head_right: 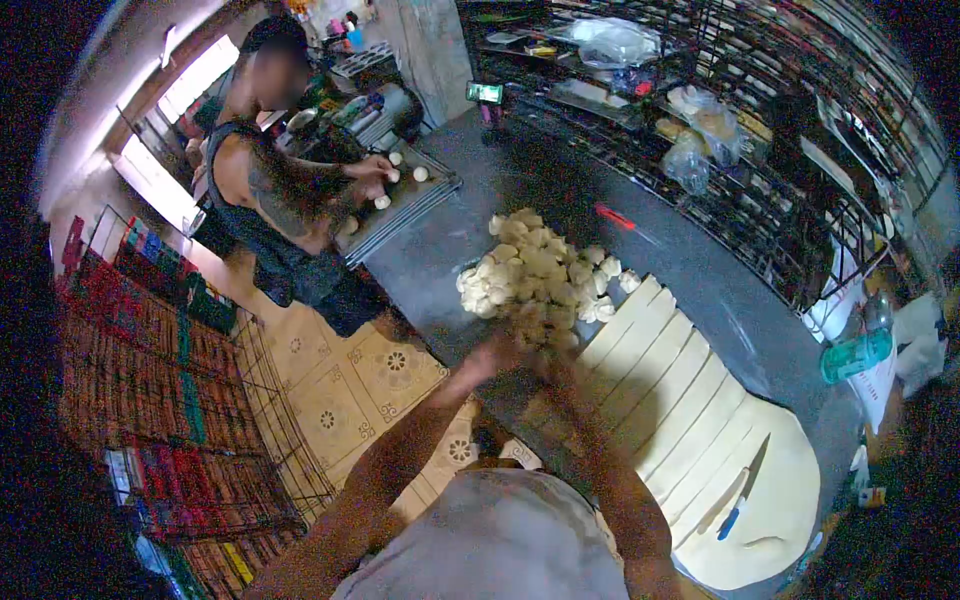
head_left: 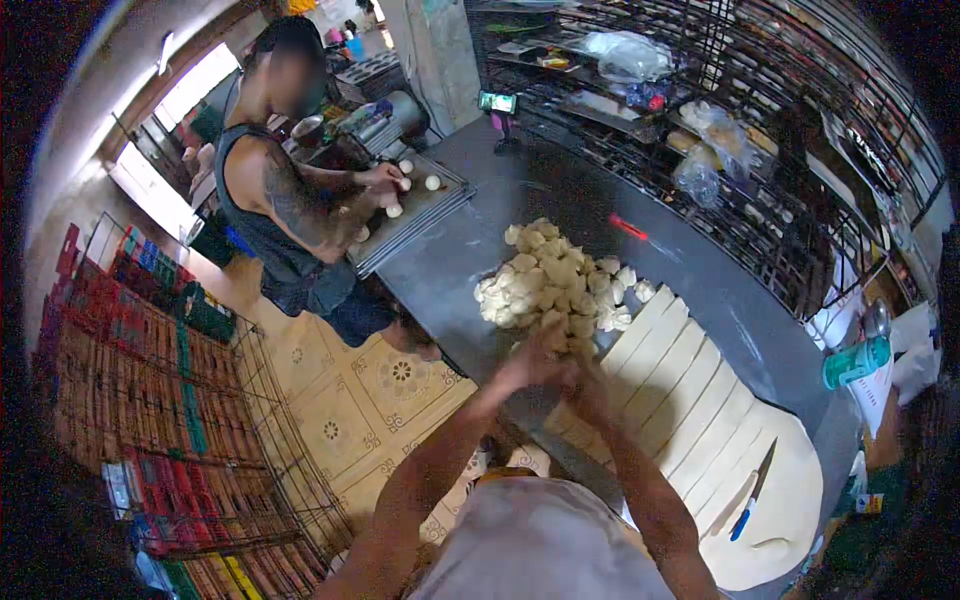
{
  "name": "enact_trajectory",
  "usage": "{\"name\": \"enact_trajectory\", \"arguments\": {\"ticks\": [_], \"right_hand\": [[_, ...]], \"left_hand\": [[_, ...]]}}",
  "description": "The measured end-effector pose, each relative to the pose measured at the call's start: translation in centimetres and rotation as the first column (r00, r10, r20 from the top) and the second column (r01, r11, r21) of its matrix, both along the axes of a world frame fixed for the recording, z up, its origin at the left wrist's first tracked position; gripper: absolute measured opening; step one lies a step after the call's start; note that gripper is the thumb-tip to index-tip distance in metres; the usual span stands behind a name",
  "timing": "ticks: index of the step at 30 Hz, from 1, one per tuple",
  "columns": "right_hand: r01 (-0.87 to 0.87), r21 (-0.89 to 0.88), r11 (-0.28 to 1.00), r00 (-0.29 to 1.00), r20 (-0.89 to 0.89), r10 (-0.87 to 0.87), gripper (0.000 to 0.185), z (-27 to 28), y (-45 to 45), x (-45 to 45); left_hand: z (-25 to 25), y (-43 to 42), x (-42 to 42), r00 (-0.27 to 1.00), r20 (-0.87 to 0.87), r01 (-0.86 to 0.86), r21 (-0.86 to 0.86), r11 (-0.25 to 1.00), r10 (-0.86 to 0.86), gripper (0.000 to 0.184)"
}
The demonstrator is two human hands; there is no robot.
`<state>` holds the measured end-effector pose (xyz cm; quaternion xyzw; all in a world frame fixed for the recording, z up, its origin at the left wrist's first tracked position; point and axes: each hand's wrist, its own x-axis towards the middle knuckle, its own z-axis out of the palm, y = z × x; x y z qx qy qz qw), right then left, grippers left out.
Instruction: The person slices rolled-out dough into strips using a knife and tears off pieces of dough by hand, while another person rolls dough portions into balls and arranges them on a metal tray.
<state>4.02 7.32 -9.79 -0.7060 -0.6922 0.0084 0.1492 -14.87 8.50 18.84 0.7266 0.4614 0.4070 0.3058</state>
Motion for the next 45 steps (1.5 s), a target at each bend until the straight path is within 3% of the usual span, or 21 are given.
{"name": "enact_trajectory", "arguments": {"ticks": [2,3,4,5,6,7,9,12,18,23,27,32,33,35,37,38,39,40,43,44,45], "right_hand": [[0.074,0.384,0.92,0.812,0.512,-0.279,0.039,-18.3,0.6,-3.5],[0.067,0.392,0.918,0.808,0.518,-0.28,0.039,-11.7,1.0,-3.5],[-0.085,0.282,0.956,0.903,0.427,-0.045,0.041,-4.7,-0.8,0.5],[-0.252,0.184,0.95,0.936,0.296,0.191,0.044,2.6,-5.0,7.6],[-0.42,0.105,0.901,0.904,0.134,0.406,0.046,9.1,-6.2,9.8],[-0.581,0.046,0.813,0.811,-0.051,0.583,0.049,21.0,-6.8,6.2],[-0.574,0.017,0.819,0.815,-0.09,0.573,0.05,21.6,-6.6,6.3],[-0.562,-0.034,0.826,0.811,-0.219,0.543,0.052,22.5,-6.1,6.3],[-0.577,-0.119,0.808,0.759,-0.445,0.476,0.057,24.0,-6.0,6.6],[-0.485,-0.18,0.856,0.767,-0.557,0.318,0.045,26.6,-7.4,5.1],[-0.418,-0.231,0.879,0.773,-0.599,0.209,0.036,28.1,-7.0,4.4],[-0.329,-0.32,0.889,0.772,-0.633,0.058,0.025,28.7,-6.8,3.7],[-0.33,-0.318,0.889,0.775,-0.629,0.063,0.025,28.6,-6.6,3.8],[-0.477,0.069,0.876,0.666,-0.621,0.412,0.022,27.3,-5.7,4.6],[-0.566,0.437,0.699,0.511,-0.479,0.714,0.019,25.8,-4.8,5.8],[-0.638,0.128,0.76,0.459,-0.729,0.508,0.02,24.8,-5.1,7.5],[-0.709,-0.175,0.683,0.433,-0.873,0.226,0.022,23.6,-5.1,9.0],[-0.714,-0.175,0.678,0.433,-0.871,0.231,0.022,23.1,-4.1,9.1],[-0.331,-0.13,0.935,0.748,-0.639,0.177,0.027,22.6,-0.2,7.0],[-0.189,-0.082,0.979,0.824,-0.555,0.113,0.029,22.7,0.4,5.8],[-0.182,-0.082,0.98,0.817,-0.566,0.105,0.029,23.8,0.1,2.7]], "left_hand": [[-10.2,-6.4,0.8,0.97,-0.158,-0.15,0.205,0.967,0.184,0.059],[-14.3,-6.4,3.9,0.934,-0.213,-0.212,0.314,0.925,0.286,0.054],[-17.9,-6.0,3.7,0.883,-0.257,-0.265,0.418,0.869,0.393,0.05],[-16.3,-6.0,3.5,0.883,-0.251,-0.272,0.417,0.867,0.398,0.05],[-15.2,-5.8,3.3,0.91,-0.237,-0.274,0.277,0.921,0.341,0.047],[-13.5,-5.0,5.1,0.935,-0.213,-0.263,0.122,0.957,0.284,0.044],[-9.6,-5.0,5.5,0.975,-0.136,-0.199,-0.168,0.966,0.177,0.039],[-3.2,-5.9,5.5,0.998,0.012,-0.045,-0.545,0.837,0.061,0.031],[-5.5,-5.6,7.5,0.973,-0.127,-0.229,-0.461,0.857,0.191,0.028],[-8.5,-5.2,10.0,0.937,-0.231,-0.334,-0.369,0.867,0.262,0.03],[-11.2,-4.4,12.2,0.738,-0.318,-0.633,-0.018,0.774,0.595,0.032],[-7.3,-4.7,9.7,0.912,-0.348,-0.335,-0.32,0.886,0.219,0.034],[-6.6,-4.6,9.7,0.913,-0.343,-0.336,-0.319,0.886,0.223,0.034],[-5.2,-4.3,9.7,0.897,-0.283,-0.393,-0.156,0.906,0.34,0.03],[-3.7,-4.2,9.7,0.869,-0.212,-0.456,0.007,0.89,0.447,0.028],[-2.3,-1.7,9.9,0.853,-0.173,-0.485,0.087,0.87,0.493,0.027],[-1.0,-1.0,9.4,0.834,-0.126,-0.516,0.169,0.84,0.538,0.027],[0.0,-1.0,9.0,0.813,-0.071,-0.548,0.243,0.8,0.578,0.027],[2.0,-0.6,8.6,0.797,0.017,-0.562,0.388,0.731,0.603,0.028],[2.0,-0.7,7.3,0.892,-0.033,-0.421,0.301,0.856,0.45,0.027],[1.7,-0.8,5.5,0.957,-0.066,-0.266,0.202,0.943,0.284,0.025]]}}
